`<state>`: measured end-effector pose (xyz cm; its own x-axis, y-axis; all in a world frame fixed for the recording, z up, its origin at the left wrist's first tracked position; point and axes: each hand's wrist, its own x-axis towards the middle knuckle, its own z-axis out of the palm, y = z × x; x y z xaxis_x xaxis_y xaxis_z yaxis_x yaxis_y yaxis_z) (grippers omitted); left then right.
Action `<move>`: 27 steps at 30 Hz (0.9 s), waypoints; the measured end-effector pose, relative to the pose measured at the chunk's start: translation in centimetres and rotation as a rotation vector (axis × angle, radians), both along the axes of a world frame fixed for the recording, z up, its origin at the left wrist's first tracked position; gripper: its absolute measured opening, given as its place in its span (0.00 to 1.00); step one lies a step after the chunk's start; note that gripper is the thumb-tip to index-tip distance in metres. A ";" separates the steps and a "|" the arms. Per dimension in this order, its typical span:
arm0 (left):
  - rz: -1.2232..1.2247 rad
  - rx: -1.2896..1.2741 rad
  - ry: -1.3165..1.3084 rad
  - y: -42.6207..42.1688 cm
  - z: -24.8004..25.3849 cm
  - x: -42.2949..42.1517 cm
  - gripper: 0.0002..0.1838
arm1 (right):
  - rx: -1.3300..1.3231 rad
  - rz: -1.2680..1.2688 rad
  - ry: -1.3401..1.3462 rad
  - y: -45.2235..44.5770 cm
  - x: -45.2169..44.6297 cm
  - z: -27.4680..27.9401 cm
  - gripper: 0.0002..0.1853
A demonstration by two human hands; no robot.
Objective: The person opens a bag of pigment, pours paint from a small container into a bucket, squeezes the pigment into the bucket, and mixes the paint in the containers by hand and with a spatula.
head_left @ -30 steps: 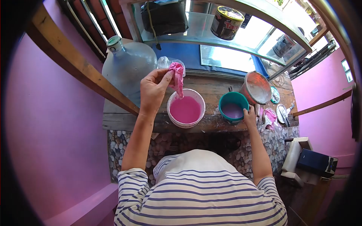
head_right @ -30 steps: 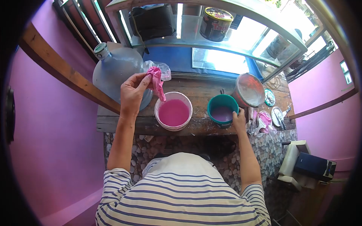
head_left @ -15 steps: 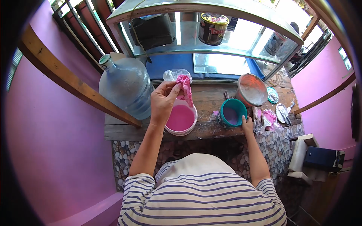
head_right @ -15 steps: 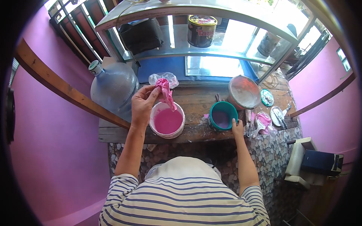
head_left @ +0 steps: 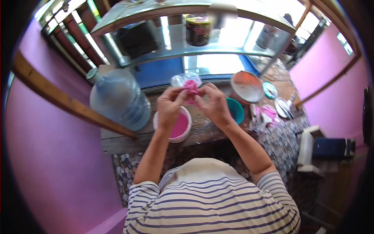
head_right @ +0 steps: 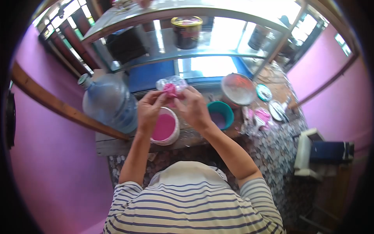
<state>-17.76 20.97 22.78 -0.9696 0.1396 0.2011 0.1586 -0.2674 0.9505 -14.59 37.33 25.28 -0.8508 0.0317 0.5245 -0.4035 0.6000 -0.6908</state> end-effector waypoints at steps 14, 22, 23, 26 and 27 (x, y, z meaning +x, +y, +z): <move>-0.078 -0.062 -0.004 0.4 0.3 0.7 0.09 | 0.054 -0.078 0.082 0.7 2.5 1.3 0.08; -0.133 -0.060 -0.023 1.1 0.1 1.0 0.08 | -0.023 -0.124 -0.020 1.3 3.0 1.0 0.08; -0.126 -0.070 -0.023 1.1 0.1 0.7 0.08 | -0.019 -0.122 -0.043 1.4 2.9 1.2 0.08; -0.141 -0.079 0.028 0.9 0.7 0.9 0.07 | 0.098 -0.144 0.059 1.4 3.3 3.0 0.07; -0.152 -0.075 0.020 1.0 1.1 1.0 0.08 | 0.084 -0.122 0.058 1.7 3.2 2.7 0.07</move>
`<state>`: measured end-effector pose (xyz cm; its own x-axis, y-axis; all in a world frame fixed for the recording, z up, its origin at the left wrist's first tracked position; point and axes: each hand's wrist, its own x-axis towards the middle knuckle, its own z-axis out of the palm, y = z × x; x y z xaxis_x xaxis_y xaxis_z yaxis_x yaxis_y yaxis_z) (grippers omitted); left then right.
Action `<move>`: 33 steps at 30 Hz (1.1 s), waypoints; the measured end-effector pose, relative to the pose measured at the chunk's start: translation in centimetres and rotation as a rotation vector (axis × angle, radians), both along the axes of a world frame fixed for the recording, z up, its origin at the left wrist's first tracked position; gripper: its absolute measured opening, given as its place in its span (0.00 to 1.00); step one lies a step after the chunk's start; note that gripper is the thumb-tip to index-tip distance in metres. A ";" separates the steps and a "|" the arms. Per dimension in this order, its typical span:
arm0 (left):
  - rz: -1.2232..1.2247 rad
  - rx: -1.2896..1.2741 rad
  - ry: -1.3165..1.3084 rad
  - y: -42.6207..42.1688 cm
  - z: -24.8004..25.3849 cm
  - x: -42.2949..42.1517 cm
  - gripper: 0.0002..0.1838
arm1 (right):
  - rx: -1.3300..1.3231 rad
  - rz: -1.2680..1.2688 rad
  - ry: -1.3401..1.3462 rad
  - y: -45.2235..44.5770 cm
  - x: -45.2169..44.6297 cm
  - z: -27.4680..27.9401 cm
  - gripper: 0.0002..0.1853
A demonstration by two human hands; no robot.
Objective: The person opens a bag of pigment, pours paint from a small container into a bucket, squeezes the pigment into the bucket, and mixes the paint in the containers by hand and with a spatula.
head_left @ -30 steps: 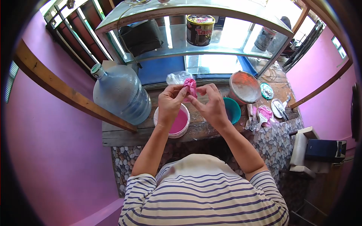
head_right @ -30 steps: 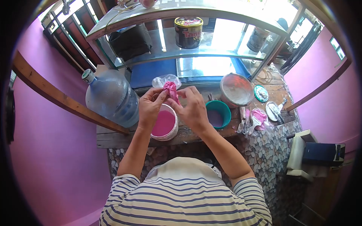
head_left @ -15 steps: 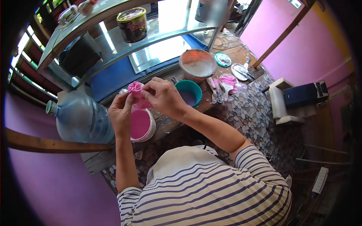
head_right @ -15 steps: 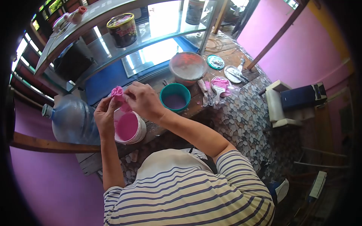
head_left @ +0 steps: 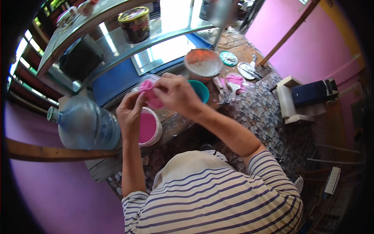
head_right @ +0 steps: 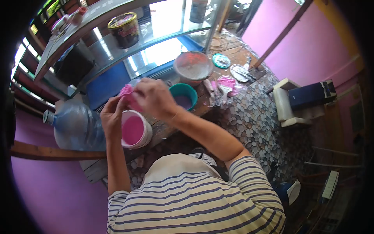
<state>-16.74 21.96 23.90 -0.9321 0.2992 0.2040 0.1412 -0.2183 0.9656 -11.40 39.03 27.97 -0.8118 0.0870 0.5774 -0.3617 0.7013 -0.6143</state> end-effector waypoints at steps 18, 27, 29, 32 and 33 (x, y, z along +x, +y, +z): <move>0.008 -0.047 0.031 -2.5 -4.0 -0.3 0.14 | 0.072 0.088 -0.097 3.7 -1.3 4.8 0.04; -0.175 -0.474 0.705 -0.5 -0.2 -2.3 0.23 | 0.111 0.178 -0.157 2.6 -1.3 6.5 0.08; -0.103 -0.426 0.721 -0.1 -1.4 -2.9 0.19 | 0.085 0.165 -0.148 2.7 -1.4 6.5 0.07; -0.008 -0.369 0.616 0.2 -2.0 -2.7 0.12 | 0.049 0.140 -0.147 2.6 -1.3 6.3 0.06; 0.022 -0.354 0.495 0.2 -2.0 -2.5 0.10 | 0.047 0.131 -0.156 2.6 -1.3 6.3 0.06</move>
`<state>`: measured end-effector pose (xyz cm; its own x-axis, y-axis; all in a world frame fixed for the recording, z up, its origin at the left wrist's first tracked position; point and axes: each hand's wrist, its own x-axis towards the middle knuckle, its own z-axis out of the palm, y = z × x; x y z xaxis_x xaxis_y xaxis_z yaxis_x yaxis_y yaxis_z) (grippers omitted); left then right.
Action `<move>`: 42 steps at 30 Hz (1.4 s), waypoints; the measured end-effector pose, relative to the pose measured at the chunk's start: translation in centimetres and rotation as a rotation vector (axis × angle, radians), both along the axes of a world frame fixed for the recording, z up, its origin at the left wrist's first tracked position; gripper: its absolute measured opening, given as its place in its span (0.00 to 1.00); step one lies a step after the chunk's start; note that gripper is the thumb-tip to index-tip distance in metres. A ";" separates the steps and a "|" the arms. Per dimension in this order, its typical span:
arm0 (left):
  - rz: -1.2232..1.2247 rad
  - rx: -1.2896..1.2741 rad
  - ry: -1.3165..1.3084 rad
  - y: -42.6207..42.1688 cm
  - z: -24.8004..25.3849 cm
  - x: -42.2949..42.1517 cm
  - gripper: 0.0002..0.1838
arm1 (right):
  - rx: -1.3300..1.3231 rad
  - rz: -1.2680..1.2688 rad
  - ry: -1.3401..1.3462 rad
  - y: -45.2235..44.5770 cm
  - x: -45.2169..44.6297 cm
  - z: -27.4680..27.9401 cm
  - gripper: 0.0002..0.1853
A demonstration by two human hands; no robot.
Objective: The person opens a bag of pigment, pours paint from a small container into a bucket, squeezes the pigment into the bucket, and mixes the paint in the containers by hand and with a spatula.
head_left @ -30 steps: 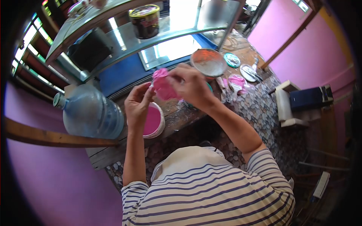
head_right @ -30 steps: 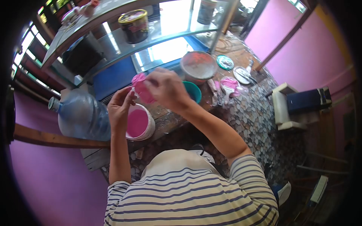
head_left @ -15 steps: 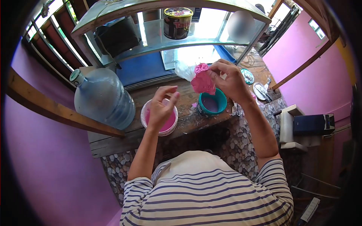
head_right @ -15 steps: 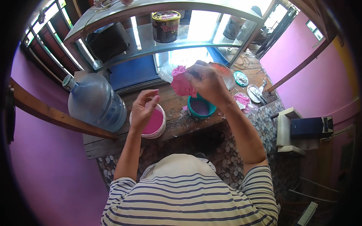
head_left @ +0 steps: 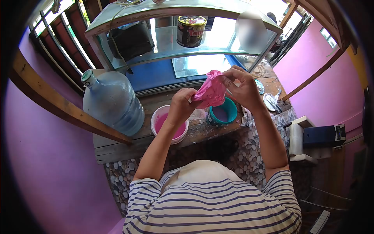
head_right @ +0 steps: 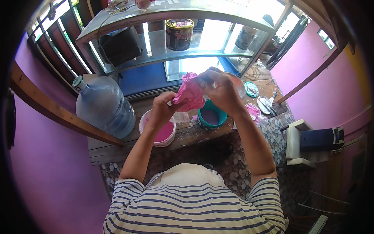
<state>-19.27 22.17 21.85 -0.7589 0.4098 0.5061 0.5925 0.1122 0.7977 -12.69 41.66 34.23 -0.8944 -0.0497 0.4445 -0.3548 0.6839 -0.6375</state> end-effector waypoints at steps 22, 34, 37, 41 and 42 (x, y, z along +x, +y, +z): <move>-0.095 0.171 -0.219 -0.5 -1.3 1.2 0.07 | -0.110 -0.053 -0.007 -0.6 0.0 -2.1 0.09; -0.418 0.417 -0.521 0.6 -1.6 3.6 0.14 | -0.221 -0.069 0.017 -1.8 2.2 -3.2 0.06; -0.361 0.189 -0.436 1.3 -3.3 2.8 0.09 | -0.242 -0.078 0.007 -1.6 3.0 -3.2 0.05; -0.319 0.263 -0.480 2.1 -3.1 3.1 0.03 | -0.266 -0.076 -0.012 -1.3 3.5 -3.4 0.06; -0.344 0.320 -0.507 2.2 -4.0 2.7 0.03 | -0.273 -0.081 -0.009 -1.1 3.5 -3.6 0.06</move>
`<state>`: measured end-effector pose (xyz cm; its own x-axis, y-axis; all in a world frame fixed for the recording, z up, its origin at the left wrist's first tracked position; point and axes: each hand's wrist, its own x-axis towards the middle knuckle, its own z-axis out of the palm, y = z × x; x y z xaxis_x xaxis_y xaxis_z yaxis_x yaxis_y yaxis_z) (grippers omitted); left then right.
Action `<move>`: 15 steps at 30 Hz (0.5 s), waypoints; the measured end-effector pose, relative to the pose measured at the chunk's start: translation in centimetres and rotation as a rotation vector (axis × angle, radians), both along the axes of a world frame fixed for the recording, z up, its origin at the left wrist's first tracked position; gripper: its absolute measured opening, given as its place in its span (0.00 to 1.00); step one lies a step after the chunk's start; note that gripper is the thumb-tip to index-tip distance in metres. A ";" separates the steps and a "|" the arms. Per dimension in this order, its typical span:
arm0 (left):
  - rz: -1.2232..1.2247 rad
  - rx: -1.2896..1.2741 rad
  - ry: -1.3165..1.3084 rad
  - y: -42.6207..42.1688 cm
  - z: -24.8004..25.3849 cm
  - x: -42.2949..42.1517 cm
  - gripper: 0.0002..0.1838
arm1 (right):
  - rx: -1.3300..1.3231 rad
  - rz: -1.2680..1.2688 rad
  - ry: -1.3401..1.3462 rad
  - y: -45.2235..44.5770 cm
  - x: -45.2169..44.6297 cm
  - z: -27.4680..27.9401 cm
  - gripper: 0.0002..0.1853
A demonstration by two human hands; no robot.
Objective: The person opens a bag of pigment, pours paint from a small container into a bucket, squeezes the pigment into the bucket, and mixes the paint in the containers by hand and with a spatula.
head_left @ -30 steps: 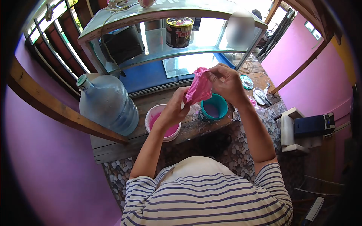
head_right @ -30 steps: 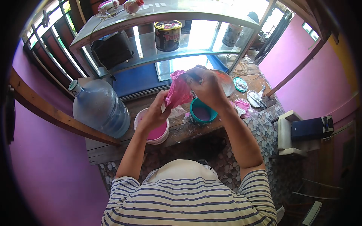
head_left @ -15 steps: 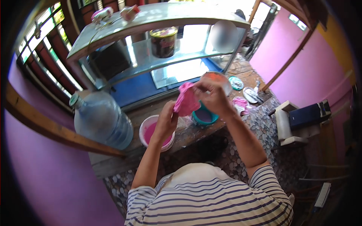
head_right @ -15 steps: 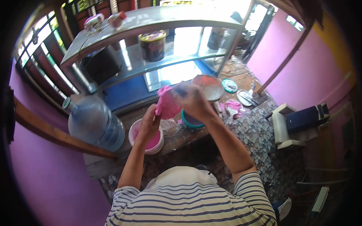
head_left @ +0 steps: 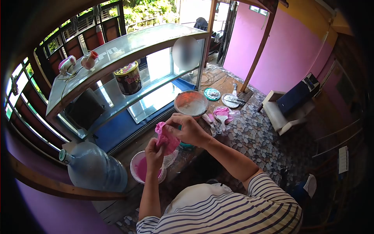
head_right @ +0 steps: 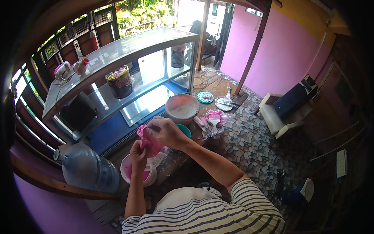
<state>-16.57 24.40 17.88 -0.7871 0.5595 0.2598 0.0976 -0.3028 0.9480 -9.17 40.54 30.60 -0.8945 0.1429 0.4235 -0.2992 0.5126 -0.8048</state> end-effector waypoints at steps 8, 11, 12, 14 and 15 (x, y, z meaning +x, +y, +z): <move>0.008 -0.073 0.095 -0.3 1.7 1.3 0.07 | -0.034 -0.063 -0.040 1.0 0.3 -0.6 0.08; 0.063 0.041 0.040 0.2 2.6 1.6 0.05 | -0.019 -0.063 -0.051 1.1 0.4 -0.5 0.09; 0.028 0.055 0.004 -0.1 1.5 0.8 0.04 | -0.061 -0.086 -0.075 1.0 0.5 -0.3 0.09; 0.038 0.030 -0.037 -0.6 1.6 0.5 0.03 | -0.067 -0.097 -0.062 0.9 0.4 -0.4 0.09; 0.062 0.012 -0.050 -0.8 1.1 0.3 0.03 | -0.033 -0.085 -0.023 0.9 0.3 -0.5 0.09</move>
<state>-16.25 23.62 19.00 -0.8324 0.5061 0.2256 0.0689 -0.3095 0.9484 -8.87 41.47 30.07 -0.8879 0.2323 0.3971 -0.2370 0.5088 -0.8276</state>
